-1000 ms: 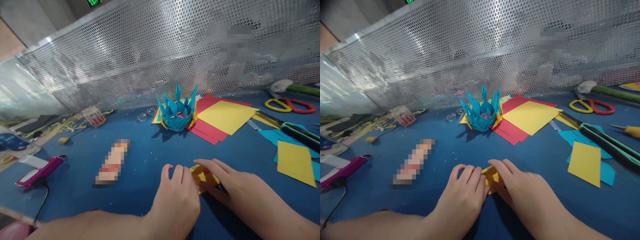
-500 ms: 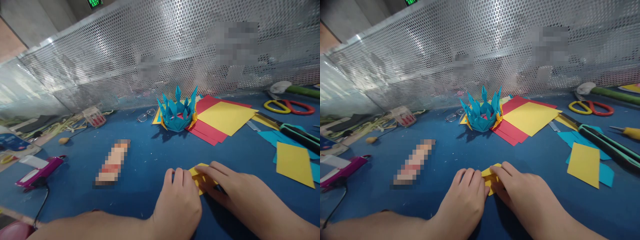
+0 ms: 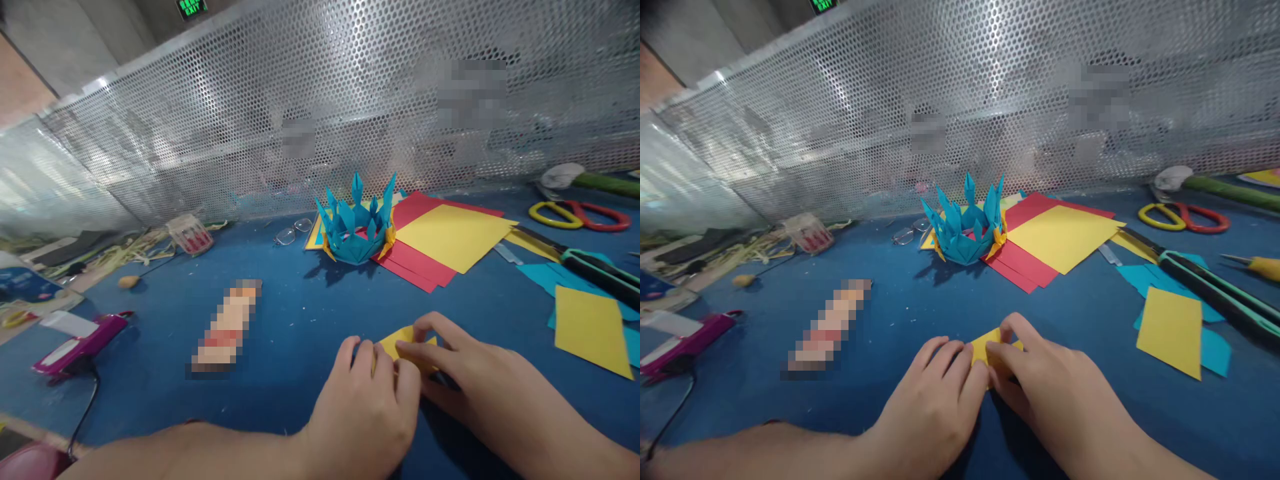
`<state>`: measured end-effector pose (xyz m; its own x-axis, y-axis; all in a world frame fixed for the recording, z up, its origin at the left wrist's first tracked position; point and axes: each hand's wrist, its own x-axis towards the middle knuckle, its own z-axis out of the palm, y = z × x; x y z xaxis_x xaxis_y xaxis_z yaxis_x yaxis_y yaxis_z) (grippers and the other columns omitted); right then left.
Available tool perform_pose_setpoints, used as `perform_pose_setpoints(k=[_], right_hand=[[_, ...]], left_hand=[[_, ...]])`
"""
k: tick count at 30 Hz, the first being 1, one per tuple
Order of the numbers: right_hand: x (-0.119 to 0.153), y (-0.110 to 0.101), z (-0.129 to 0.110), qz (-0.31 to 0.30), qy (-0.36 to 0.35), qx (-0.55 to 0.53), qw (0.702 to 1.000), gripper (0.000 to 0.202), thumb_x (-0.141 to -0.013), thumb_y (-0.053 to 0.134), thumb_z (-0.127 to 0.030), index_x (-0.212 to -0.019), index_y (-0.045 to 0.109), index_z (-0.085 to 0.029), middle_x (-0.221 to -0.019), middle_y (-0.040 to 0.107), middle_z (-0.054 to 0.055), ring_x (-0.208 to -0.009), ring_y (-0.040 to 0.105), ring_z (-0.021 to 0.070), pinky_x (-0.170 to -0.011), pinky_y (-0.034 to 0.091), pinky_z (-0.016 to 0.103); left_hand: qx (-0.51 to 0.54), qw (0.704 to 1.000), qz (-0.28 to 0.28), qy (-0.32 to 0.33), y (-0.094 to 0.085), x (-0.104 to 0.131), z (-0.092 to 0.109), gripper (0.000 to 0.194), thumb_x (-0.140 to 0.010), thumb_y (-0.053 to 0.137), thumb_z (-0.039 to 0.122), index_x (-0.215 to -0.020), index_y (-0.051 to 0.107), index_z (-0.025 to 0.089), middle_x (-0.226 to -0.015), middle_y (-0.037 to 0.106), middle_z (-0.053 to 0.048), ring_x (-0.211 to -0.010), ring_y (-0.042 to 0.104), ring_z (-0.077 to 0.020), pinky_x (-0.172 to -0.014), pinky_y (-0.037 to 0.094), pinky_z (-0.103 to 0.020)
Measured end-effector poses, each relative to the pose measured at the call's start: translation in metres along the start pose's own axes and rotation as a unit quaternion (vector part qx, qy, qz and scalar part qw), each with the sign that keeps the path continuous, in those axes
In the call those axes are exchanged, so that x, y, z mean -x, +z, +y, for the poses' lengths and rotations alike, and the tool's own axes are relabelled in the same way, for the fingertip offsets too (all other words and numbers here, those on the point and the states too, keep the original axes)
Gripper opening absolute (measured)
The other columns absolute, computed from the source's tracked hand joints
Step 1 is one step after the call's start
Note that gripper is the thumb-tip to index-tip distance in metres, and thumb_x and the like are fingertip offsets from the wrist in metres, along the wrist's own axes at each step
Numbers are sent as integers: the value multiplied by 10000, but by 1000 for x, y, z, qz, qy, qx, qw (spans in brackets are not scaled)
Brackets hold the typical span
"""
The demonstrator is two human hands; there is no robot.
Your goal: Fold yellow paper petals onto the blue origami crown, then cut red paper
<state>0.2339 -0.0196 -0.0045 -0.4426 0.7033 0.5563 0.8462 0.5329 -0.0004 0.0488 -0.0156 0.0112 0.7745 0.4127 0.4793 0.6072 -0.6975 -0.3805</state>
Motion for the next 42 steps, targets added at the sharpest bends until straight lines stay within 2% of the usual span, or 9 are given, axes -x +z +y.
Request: perform_pose_setpoints(k=[6,10,14,18,21,28,34,38,42], right_hand=[[-1,2,8,8,51,-75,996,150,-873,480,-234,-783,600,-224,-1070,540,108,-500,579,117,-331,398,236],[-4,6,15,-38,89,-166,981,73,-780,644,-227,-810,578,-234,-990,577,65,-797,606,196,-600,504,291],[-12,10,21,-83,109,-224,965,157,-818,666,-327,-756,558,-232,-845,589,35,-818,530,210,-718,478,348],[-18,12,33,-125,131,-283,942,239,-785,716,-426,-709,607,-228,-836,594,30,-796,536,194,-696,464,324],[-20,10,41,-162,130,-329,921,265,-784,715,-478,-714,647,-232,-833,590,16,-724,547,152,-637,455,277],[-29,-2,39,-188,138,-385,893,362,-822,665,-543,-720,551,-215,-860,563,22,-706,503,141,-636,437,272],[-29,-1,37,-192,194,-422,864,328,-904,540,-568,-958,499,-246,-700,539,-40,-619,456,138,-557,372,258],[-30,0,38,-202,207,-437,852,360,-876,562,-592,-881,602,-234,-709,568,-21,-629,449,139,-555,343,262],[-32,-2,36,-186,230,-443,846,393,-862,571,-606,-799,597,-220,-682,539,-21,-617,442,132,-542,340,251]], left_hand=[[14,997,66,24,2,1,-3,236,-911,375,55,-910,605,109,-694,695,-67,-635,664,-189,-725,550,-332],[29,996,71,40,2,1,-7,194,-895,425,61,-887,613,109,-602,617,-28,-536,587,-177,-603,534,-305],[83,996,-40,-10,1,-7,-15,59,-885,550,129,-909,602,144,-718,605,-14,-613,577,-190,-539,510,-301],[175,956,-211,-107,-3,-19,-27,253,-933,559,362,-1033,612,136,-970,622,-82,-874,608,-255,-731,561,-401],[248,923,-263,-131,-5,-24,-34,222,-942,526,318,-1053,598,139,-1082,596,-99,-978,577,-263,-847,526,-433],[466,823,-232,-225,0,-20,-38,198,-855,525,192,-1052,528,210,-1013,620,-23,-871,583,-194,-752,457,-328],[590,743,-165,-269,7,-24,-44,211,-780,569,125,-971,585,215,-873,611,36,-790,540,-130,-696,394,-245],[622,705,-164,-297,13,-26,-50,163,-810,664,321,-894,627,186,-790,583,37,-713,492,-118,-621,364,-231],[628,696,-147,-314,19,-26,-54,320,-858,603,431,-683,556,167,-655,484,43,-640,410,-105,-560,292,-236]])
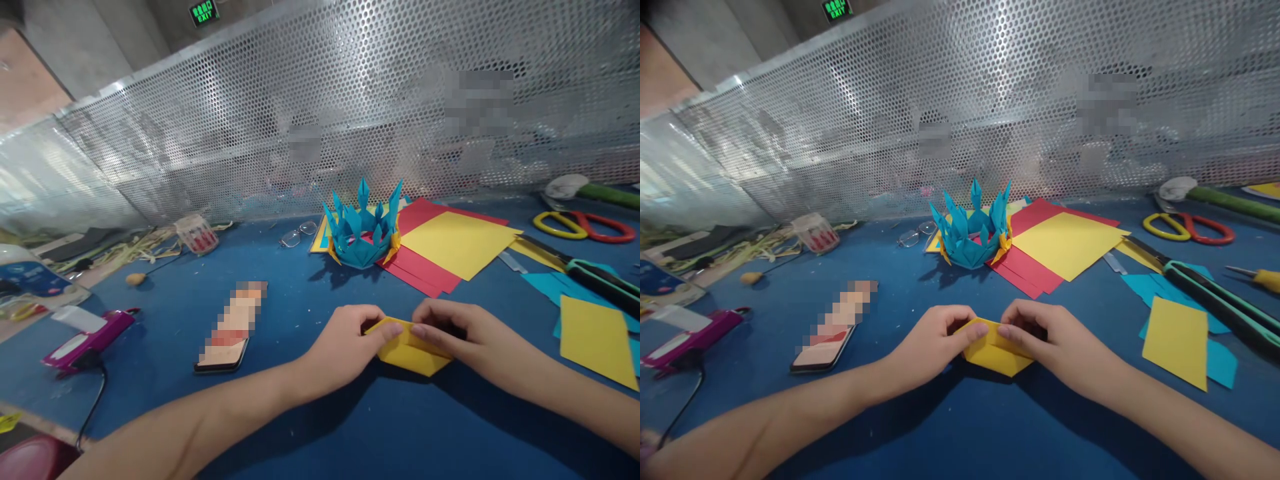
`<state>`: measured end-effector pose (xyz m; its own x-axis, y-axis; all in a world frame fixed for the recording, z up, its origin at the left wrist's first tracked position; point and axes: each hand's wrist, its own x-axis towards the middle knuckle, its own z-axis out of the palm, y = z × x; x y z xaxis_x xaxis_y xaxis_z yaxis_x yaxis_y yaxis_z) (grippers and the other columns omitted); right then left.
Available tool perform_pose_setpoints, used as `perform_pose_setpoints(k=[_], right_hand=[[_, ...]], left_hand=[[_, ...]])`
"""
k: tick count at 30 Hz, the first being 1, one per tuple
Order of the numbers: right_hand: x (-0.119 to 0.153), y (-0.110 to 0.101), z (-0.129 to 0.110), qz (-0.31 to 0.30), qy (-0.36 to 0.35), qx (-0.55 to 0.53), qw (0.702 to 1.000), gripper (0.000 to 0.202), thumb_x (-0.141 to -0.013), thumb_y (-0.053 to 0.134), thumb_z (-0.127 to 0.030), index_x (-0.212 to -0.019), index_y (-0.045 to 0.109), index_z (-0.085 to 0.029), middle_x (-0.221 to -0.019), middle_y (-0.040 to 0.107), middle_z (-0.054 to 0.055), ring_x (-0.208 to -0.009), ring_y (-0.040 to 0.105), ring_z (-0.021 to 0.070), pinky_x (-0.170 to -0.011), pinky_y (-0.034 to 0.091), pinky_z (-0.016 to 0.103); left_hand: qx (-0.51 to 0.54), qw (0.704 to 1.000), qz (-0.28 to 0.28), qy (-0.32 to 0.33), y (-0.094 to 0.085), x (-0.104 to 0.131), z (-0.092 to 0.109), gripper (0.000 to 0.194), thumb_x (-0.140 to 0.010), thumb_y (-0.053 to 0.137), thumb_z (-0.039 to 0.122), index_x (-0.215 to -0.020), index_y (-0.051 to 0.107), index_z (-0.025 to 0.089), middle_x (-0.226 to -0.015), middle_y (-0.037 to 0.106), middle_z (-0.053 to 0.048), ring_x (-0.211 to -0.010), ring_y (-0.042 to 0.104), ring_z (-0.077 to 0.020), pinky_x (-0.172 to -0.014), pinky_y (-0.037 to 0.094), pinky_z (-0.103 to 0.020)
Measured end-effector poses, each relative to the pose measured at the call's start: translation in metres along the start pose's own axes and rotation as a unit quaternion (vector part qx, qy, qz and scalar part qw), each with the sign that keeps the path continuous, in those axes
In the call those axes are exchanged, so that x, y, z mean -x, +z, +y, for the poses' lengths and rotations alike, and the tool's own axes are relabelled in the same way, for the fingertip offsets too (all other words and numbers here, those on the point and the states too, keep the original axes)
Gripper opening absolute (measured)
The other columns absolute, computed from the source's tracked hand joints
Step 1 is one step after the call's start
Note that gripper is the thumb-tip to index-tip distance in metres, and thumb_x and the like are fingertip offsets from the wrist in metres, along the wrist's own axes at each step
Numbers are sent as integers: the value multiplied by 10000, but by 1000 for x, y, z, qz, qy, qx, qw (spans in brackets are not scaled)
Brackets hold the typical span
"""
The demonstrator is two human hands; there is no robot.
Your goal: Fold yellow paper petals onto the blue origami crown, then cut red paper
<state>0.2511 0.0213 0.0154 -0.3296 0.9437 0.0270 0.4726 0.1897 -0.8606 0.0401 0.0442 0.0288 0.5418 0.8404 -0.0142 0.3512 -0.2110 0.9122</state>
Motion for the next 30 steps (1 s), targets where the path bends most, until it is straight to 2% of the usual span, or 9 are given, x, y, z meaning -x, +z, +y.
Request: perform_pose_setpoints(k=[3,7,11,16,20,24,27,30], right_hand=[[1,1,-2,25,2,-7,1000,410,-871,550,-621,-803,587,-218,-677,520,-25,-611,435,127,-528,335,241],[2,3,-4,31,3,-7,999,442,-848,572,-642,-763,626,-211,-639,523,-24,-586,452,125,-517,353,238],[2,2,-8,56,11,-8,998,496,-800,588,-693,-721,651,-208,-557,514,-20,-497,472,128,-477,387,249],[2,1,-13,94,23,-6,995,532,-766,588,-725,-716,708,-209,-415,406,-38,-377,373,109,-377,292,245],[6,2,-12,123,29,-1,992,542,-766,564,-731,-744,744,-220,-435,470,-18,-358,364,105,-348,248,246],[8,3,-10,151,10,28,988,517,-777,566,-712,-760,760,-234,-401,463,-17,-341,357,112,-340,233,256],[7,0,-5,168,-13,57,984,508,-824,539,-694,-792,766,-241,-410,508,-11,-362,433,135,-369,304,268],[6,-4,3,186,-46,94,977,460,-862,537,-658,-798,760,-261,-604,671,20,-555,607,184,-491,428,287]], left_hand=[[20,1000,16,-3,1,-1,0,319,-863,584,417,-671,544,165,-630,461,47,-615,395,-99,-551,293,-235],[43,998,35,-2,4,-1,2,283,-872,578,408,-752,624,155,-671,519,34,-638,440,-104,-579,338,-227],[49,998,42,0,3,-2,0,366,-912,521,453,-768,667,150,-619,496,36,-570,424,-95,-531,321,-225],[84,996,35,-6,3,-4,1,346,-904,514,423,-757,661,146,-637,558,19,-553,510,-98,-531,404,-208],[103,995,13,-6,5,-3,7,379,-935,458,429,-827,679,141,-632,625,-5,-548,585,-118,-525,458,-211],[83,996,1,19,3,-3,4,417,-969,414,451,-964,689,137,-656,653,-16,-564,629,-141,-542,499,-235],[30,997,-6,65,-1,-3,0,328,-972,444,359,-1037,694,157,-824,706,-36,-707,667,-160,-682,533,-267],[-27,993,-30,115,-4,-4,-3,288,-930,464,172,-1122,678,196,-1088,717,-38,-991,654,-184,-917,491,-302]])
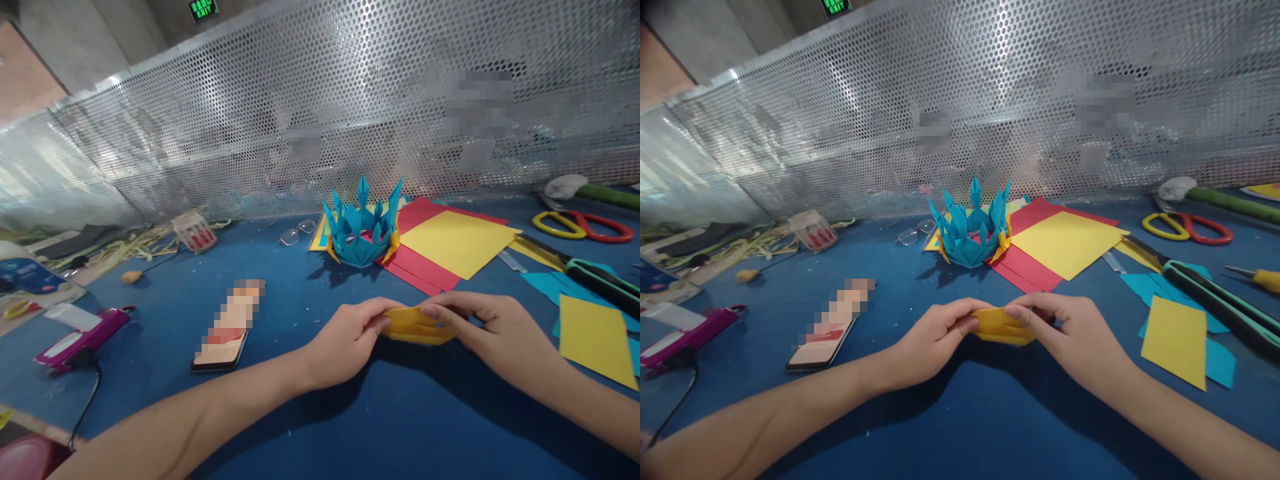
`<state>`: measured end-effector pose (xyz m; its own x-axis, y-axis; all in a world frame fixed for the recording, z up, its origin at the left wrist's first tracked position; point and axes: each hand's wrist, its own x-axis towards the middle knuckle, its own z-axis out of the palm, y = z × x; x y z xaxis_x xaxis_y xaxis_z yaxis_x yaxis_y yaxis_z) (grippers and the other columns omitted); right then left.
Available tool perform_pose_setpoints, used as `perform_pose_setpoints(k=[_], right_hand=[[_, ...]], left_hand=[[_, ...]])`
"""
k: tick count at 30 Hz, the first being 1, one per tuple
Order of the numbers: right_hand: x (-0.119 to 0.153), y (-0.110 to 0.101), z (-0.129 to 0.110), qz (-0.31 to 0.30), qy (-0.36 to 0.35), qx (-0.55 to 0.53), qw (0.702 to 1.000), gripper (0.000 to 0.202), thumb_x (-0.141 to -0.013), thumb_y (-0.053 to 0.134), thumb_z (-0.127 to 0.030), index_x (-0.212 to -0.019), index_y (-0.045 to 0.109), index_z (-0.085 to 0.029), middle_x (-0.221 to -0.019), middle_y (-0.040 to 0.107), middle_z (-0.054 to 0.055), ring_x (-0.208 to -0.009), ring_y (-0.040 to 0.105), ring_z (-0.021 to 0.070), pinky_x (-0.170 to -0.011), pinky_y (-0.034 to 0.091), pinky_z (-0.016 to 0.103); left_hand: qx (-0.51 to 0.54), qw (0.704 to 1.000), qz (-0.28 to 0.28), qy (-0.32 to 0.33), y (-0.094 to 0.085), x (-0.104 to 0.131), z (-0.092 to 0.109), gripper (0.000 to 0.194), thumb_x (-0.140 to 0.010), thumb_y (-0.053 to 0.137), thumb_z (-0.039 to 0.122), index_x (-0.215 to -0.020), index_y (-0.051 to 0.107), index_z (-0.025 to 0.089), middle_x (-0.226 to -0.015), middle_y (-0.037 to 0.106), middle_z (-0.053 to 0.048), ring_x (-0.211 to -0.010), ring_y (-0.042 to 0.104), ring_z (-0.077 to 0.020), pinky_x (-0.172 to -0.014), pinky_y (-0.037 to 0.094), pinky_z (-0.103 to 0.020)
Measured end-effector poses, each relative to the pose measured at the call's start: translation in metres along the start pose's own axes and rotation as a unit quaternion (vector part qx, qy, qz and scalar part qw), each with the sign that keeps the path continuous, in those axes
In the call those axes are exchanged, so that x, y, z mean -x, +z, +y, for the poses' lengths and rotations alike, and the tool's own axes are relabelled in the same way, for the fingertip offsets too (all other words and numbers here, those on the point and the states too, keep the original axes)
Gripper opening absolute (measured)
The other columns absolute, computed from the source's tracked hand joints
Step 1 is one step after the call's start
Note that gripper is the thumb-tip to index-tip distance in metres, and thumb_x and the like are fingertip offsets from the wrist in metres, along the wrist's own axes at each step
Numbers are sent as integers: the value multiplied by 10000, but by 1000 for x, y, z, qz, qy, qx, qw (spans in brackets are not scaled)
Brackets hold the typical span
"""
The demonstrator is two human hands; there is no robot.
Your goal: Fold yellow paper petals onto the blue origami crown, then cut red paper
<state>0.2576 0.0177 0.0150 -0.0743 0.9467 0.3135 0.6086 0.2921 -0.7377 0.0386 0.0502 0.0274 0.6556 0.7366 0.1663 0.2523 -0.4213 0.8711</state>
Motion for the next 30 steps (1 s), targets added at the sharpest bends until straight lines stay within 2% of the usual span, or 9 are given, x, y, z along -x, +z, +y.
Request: perform_pose_setpoints(k=[2,5,10,15,19,22,24,27,30], right_hand=[[0,-1,4,13,-28,22,999,430,-883,533,-635,-811,755,-273,-718,715,26,-642,636,196,-545,448,299],[0,-3,6,24,-77,47,996,413,-890,527,-628,-842,754,-287,-669,669,29,-589,575,184,-561,436,321],[-6,-2,4,-5,-140,50,989,304,-864,608,-563,-884,757,-298,-844,694,41,-760,627,199,-700,493,327],[-12,-2,6,-25,-117,34,992,354,-936,516,-526,-901,749,-262,-840,715,42,-736,660,191,-658,518,299],[-13,-3,5,-25,-91,21,995,383,-930,518,-541,-860,743,-239,-828,725,51,-725,667,200,-649,528,302],[-13,-3,5,-37,-85,13,996,323,-916,553,-507,-918,742,-246,-887,740,54,-788,681,217,-681,541,312],[-13,-3,6,-50,-95,6,994,273,-907,563,-458,-979,731,-255,-958,738,62,-875,682,233,-723,547,326],[-11,-3,6,-84,-133,-5,988,212,-875,565,-377,-969,716,-263,-1031,697,72,-976,654,233,-839,530,351],[-6,-4,2,-153,-162,2,975,202,-763,615,-221,-939,697,-275,-1068,636,52,-987,629,203,-889,503,329]], left_hand=[[-17,1000,-15,19,0,0,-2,366,-909,434,100,-1189,645,205,-1161,704,-32,-1065,636,-180,-971,468,-306],[-24,999,-13,27,2,1,-5,422,-894,401,59,-1226,617,204,-1168,701,-31,-1065,643,-175,-977,478,-317],[1,1000,15,24,4,1,-13,446,-880,382,37,-1232,603,200,-1239,671,-40,-1153,620,-171,-1039,467,-334],[59,998,30,2,8,1,-18,404,-956,342,120,-1301,534,204,-1317,614,-79,-1188,610,-184,-1024,505,-377],[108,993,37,-17,10,-1,-14,331,-961,400,186,-1265,531,163,-1257,636,-112,-1145,634,-194,-976,537,-381],[132,990,43,-27,9,-3,-12,310,-882,591,240,-1178,573,150,-1171,681,-106,-1073,669,-209,-941,548,-371],[137,989,50,-30,10,-3,-12,230,-818,649,205,-1037,620,141,-1094,711,-100,-1020,689,-212,-913,555,-360],[129,990,59,-20,10,-2,-13,85,-781,595,117,-853,631,144,-1059,723,-102,-984,701,-202,-899,551,-349],[87,994,61,7,11,0,-12,159,-694,560,29,-745,636,159,-1059,717,-90,-1028,676,-205,-942,510,-348]])
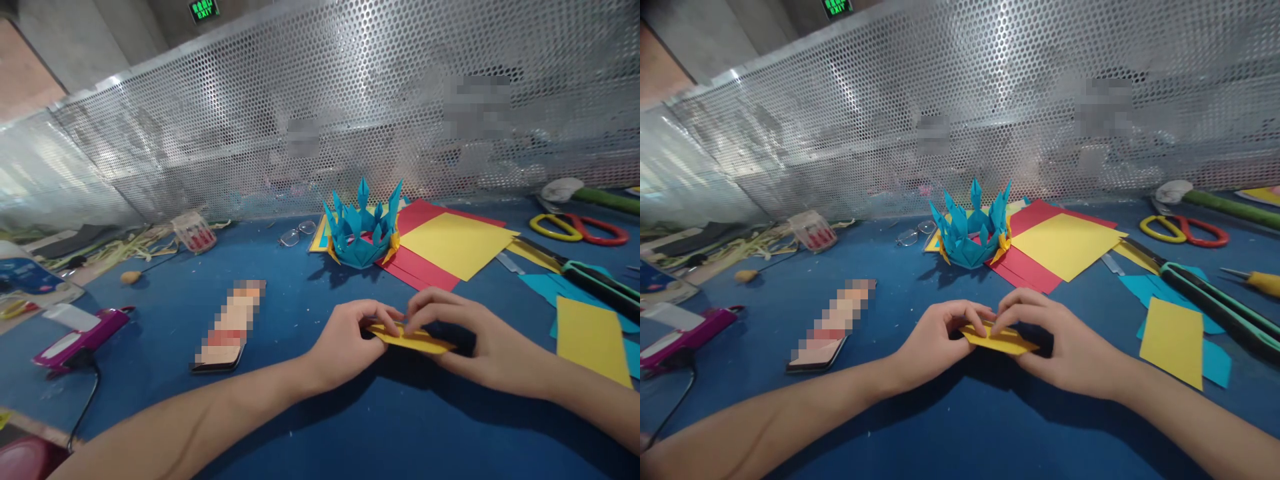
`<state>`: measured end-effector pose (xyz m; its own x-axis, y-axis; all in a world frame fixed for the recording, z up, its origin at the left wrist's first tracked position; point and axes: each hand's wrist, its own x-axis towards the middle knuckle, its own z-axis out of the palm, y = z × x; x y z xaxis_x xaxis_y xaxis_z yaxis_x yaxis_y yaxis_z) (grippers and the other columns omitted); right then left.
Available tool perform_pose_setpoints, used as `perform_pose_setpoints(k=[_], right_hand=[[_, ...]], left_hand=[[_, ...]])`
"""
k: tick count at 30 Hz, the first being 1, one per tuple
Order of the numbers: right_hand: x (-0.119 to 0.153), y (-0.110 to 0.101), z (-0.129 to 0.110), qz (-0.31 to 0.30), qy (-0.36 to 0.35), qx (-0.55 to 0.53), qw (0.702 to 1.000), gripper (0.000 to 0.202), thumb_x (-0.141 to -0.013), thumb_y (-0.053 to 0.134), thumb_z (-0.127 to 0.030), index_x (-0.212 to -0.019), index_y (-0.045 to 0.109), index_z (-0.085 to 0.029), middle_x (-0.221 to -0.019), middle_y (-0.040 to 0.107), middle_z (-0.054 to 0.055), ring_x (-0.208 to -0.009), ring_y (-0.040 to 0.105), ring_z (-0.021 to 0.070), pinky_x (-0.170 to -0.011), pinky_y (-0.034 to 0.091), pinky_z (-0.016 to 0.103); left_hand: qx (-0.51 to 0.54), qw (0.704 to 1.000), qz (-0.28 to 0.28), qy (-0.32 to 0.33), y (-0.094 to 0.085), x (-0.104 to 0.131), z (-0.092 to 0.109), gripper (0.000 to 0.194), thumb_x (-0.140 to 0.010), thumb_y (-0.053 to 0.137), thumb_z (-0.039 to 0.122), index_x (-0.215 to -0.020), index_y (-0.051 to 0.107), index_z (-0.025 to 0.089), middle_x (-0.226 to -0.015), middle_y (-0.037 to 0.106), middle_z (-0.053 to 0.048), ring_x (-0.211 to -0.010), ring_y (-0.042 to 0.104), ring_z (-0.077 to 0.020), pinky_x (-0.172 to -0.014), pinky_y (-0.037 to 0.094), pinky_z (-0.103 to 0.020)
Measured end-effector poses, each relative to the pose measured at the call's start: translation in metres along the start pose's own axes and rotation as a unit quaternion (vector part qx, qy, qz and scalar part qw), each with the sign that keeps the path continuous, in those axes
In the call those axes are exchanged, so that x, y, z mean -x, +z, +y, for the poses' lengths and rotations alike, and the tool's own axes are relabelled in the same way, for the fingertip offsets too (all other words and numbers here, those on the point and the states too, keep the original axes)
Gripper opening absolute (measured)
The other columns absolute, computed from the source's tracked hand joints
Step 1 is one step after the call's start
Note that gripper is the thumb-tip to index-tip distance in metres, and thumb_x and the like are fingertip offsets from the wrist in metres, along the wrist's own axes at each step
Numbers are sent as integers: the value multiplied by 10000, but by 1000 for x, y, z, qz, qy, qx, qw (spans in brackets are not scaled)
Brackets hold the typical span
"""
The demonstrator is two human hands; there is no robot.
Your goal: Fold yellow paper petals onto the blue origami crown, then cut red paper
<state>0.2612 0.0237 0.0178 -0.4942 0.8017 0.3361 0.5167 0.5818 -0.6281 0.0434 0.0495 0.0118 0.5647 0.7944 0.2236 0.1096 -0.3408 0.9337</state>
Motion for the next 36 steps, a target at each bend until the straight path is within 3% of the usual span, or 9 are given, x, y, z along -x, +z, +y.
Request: perform_pose_setpoints(k=[2,6,10,13,19,27,30,32,36], right_hand=[[2,1,-4,-50,-5,2,999,262,-705,631,-151,-934,669,-272,-1083,603,39,-971,619,184,-862,504,299],[2,0,-10,-107,-3,5,994,242,-702,706,-182,-909,598,-245,-1073,559,31,-958,598,166,-844,503,272],[1,-1,-12,-133,-4,13,991,290,-656,765,-176,-890,604,-236,-1027,537,23,-901,591,155,-779,508,248],[3,0,-10,-126,-20,23,992,220,-714,709,-146,-890,609,-233,-987,532,25,-869,586,148,-755,498,241],[3,4,0,-53,-81,45,994,198,-784,490,-36,-843,509,-224,-887,520,25,-786,525,147,-689,442,246],[5,3,-1,-83,-102,30,991,324,-687,436,31,-866,511,-229,-896,562,7,-836,527,149,-734,431,260],[6,3,-2,-101,-101,28,989,282,-677,456,0,-835,510,-227,-855,556,2,-797,495,157,-709,407,280],[6,3,-4,-109,-94,34,989,199,-741,485,-38,-815,496,-223,-841,551,3,-780,482,157,-701,397,286],[3,1,-7,-125,-68,51,989,153,-865,635,-247,-807,496,-219,-848,557,9,-777,497,154,-687,406,274]], left_hand=[[-36,999,-7,24,0,2,3,191,-643,563,6,-698,641,172,-1012,715,-74,-1042,653,-212,-966,474,-347],[-94,992,-54,68,-2,4,11,222,-580,625,36,-742,651,185,-978,695,-55,-983,635,-219,-940,460,-343],[-155,978,-102,91,-5,5,15,255,-576,731,128,-798,624,193,-1023,661,-60,-1028,592,-236,-962,440,-361],[-190,969,-118,103,-5,6,16,227,-615,732,140,-789,601,202,-1058,631,-48,-1034,569,-219,-978,427,-355],[-236,962,-73,119,-3,6,10,229,-662,508,-25,-712,552,195,-882,587,-28,-916,548,-177,-833,431,-288],[-234,963,-62,120,-4,5,2,318,-629,414,-69,-715,589,182,-769,637,-12,-806,577,-147,-775,458,-248],[-238,963,-59,112,-4,5,2,343,-648,381,-69,-658,619,178,-765,679,-17,-827,608,-137,-807,472,-238],[-248,962,-57,102,-4,4,3,348,-673,377,-58,-632,629,178,-764,698,-19,-829,618,-133,-809,477,-236],[-301,949,-50,78,-1,6,8,274,-747,444,24,-685,660,182,-803,700,-20,-823,604,-158,-823,468,-300]])
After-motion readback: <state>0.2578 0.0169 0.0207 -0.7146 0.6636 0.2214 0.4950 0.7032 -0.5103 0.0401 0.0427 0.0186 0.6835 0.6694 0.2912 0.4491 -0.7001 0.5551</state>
